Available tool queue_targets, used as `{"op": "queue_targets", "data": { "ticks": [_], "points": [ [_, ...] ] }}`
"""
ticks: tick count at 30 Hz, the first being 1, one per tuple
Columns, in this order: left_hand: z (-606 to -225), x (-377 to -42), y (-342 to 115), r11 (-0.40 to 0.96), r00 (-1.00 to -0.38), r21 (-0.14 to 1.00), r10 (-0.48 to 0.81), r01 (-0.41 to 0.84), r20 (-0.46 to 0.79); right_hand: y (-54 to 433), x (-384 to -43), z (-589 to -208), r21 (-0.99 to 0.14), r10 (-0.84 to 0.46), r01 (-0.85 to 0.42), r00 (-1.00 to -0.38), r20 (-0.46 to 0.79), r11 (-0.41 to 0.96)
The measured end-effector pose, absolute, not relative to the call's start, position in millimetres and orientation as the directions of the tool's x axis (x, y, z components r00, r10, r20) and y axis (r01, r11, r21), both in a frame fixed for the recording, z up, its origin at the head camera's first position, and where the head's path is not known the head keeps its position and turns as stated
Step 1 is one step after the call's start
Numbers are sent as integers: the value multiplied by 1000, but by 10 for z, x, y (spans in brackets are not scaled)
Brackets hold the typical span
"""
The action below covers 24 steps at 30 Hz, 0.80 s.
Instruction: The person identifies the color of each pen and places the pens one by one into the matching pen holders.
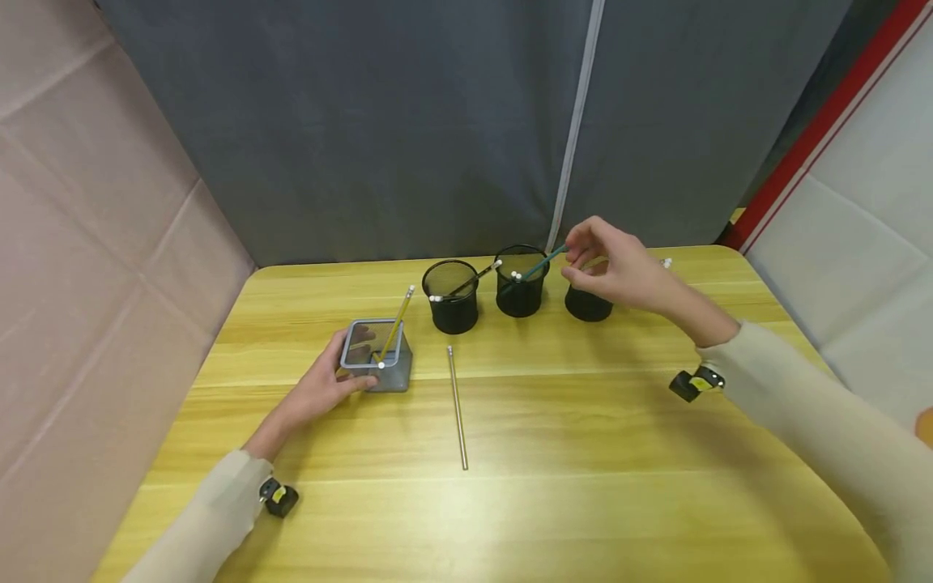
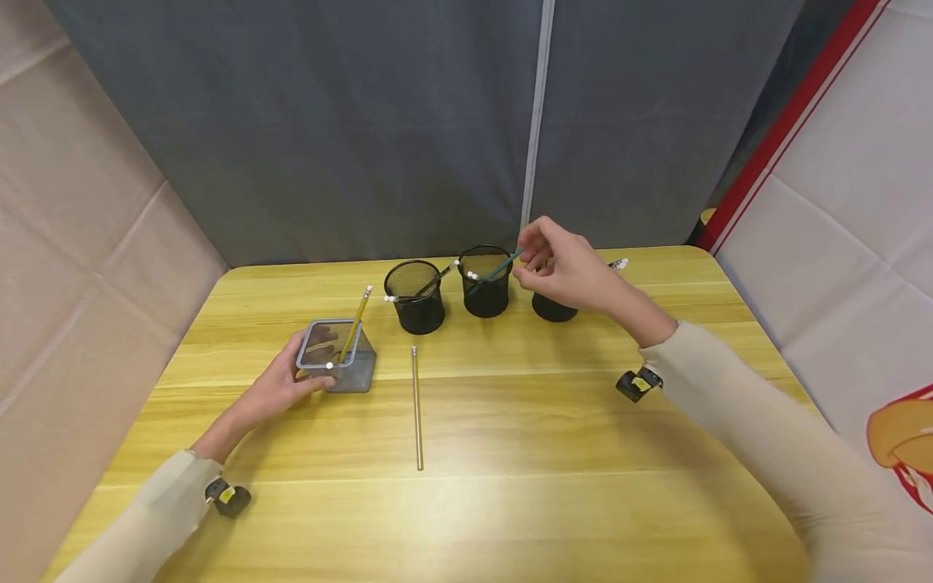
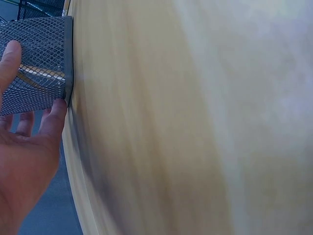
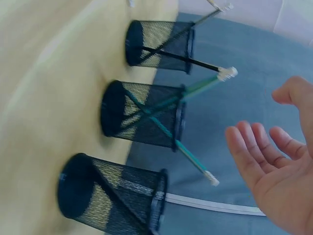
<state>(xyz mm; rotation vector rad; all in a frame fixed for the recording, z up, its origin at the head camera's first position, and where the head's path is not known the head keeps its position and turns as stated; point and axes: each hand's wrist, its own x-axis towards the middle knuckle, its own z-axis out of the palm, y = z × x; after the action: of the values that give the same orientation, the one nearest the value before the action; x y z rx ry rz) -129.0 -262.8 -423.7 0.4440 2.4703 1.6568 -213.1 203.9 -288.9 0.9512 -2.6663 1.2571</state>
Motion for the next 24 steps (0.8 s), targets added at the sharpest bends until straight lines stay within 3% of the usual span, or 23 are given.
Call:
{"op": "queue_targets", "data": {
  "ticks": [16,24],
  "points": [
    [-4231,-1302,-2622,355,-949,921,312,158,42,1884,-1996,-3534,-653,-652,-602,-728,212,459],
    [-4236,-1313,-2613,348,-948,924,316,162,47,1699,-1961,-3765,-693,-626,-543,-762,169,474]
  ]
}}
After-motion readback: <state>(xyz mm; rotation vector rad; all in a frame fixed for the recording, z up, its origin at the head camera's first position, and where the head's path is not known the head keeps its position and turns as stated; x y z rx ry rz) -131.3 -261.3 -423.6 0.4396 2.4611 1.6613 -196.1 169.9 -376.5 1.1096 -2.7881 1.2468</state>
